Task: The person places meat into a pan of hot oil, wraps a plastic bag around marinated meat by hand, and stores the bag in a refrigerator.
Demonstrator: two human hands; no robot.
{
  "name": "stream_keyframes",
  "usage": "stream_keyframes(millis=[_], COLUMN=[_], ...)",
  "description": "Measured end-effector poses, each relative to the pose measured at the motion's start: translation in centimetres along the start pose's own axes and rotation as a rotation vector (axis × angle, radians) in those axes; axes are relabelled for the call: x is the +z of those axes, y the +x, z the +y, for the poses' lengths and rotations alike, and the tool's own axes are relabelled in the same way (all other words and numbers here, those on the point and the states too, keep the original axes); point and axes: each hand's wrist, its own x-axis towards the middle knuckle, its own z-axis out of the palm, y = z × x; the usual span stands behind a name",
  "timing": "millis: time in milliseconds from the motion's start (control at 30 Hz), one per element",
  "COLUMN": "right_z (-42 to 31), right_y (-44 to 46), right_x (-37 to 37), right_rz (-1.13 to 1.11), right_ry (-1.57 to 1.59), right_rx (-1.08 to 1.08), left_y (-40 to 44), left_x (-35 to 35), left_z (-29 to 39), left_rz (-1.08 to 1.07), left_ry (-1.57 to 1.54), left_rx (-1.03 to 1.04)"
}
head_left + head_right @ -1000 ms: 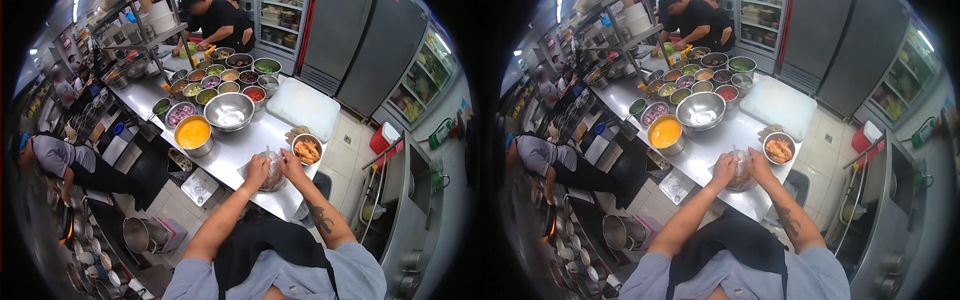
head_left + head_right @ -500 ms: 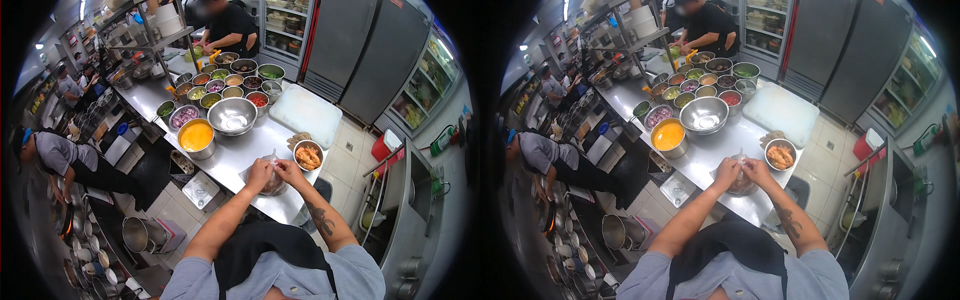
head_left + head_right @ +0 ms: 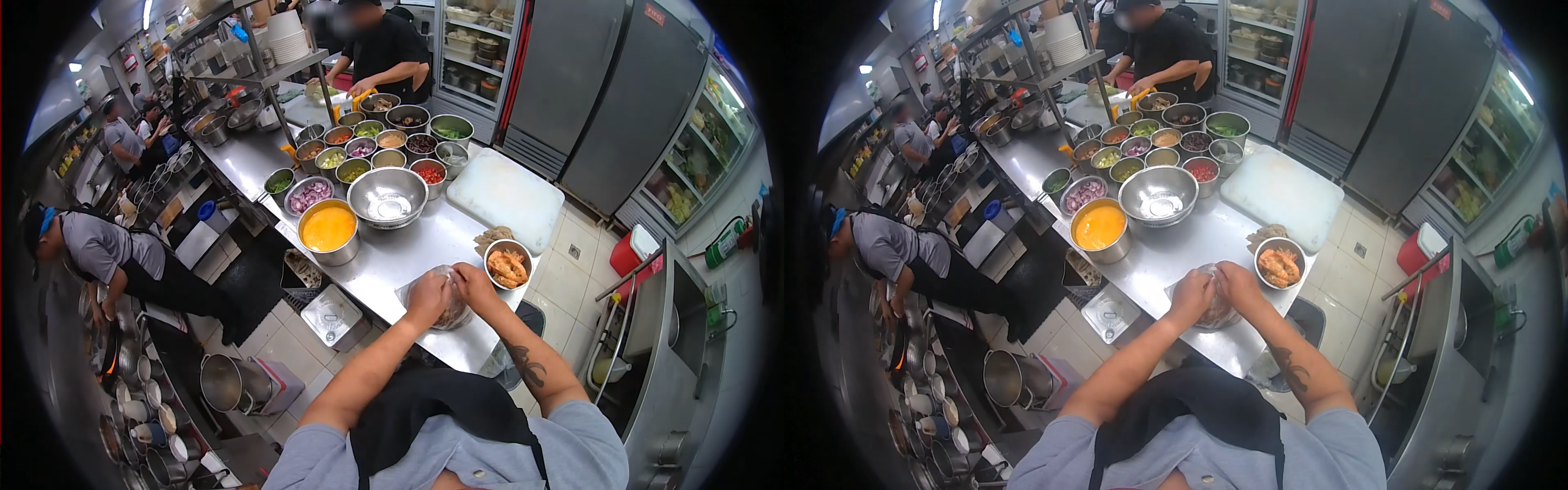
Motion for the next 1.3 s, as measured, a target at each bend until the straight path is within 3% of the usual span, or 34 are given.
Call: stream_keyframes(millis=[67, 167, 267, 467, 567, 667, 767, 867, 1000, 1133, 1300], right_z=[-1.2, -1.2, -1.3, 0.9, -1.1, -1.8, -2.6, -0.9, -5.9, -5.0, -4.6], right_y=[0.3, 1.0, 1.3, -0.2, 0.2, 0.2, 0.5, 0.6, 0.4, -1.6, -2.8], right_x=[0.2, -0.1, -1.0, 0.6, -0.8, -1.1, -1.5, -0.7, -3.1, -2.5, 0.3], right_rz=[-0.005, -0.019, -0.164, -0.172, -0.188, -0.186, -0.189, -0.182, -0.046, -0.293, -0.058], right_ry=[0.052, 0.075, 0.072, 0.146, 0.104, -0.014, -0.063, -0.088, 0.016, -0.181, -0.136], right_rx=[0.224, 0.334, 0.314, 0.204, 0.13, 0.03, -0.054, -0.051, 0.084, 0.07, 0.086], left_y=[-0.3, -0.4, -0.2, -0.7, -0.7, 0.4, 1.7, 1.0, 0.9, 1.3, 2.0], left_x=[0.1, -0.5, -0.6, 0.1, -0.3, 2.2, -1.6, -2.3, -2.2, -2.7, -1.1], left_z=[-0.1, 0.5, 0.7, 0.0, 0.5, -3.4, -1.6, -0.3, -1.5, -0.6, -2.3], left_rz=[0.052, 0.136, 0.191, 0.117, 0.101, -0.141, -0.479, -0.457, -0.421, -0.478, -0.501], left_ry=[0.056, -0.032, -0.021, 0.059, -0.008, -0.244, -0.825, -0.913, -0.899, -0.714, -0.707], left_rx=[0.046, 0.061, 0.114, 0.093, -0.001, -0.217, -0.8, -0.858, -0.9, -0.767, -0.772])
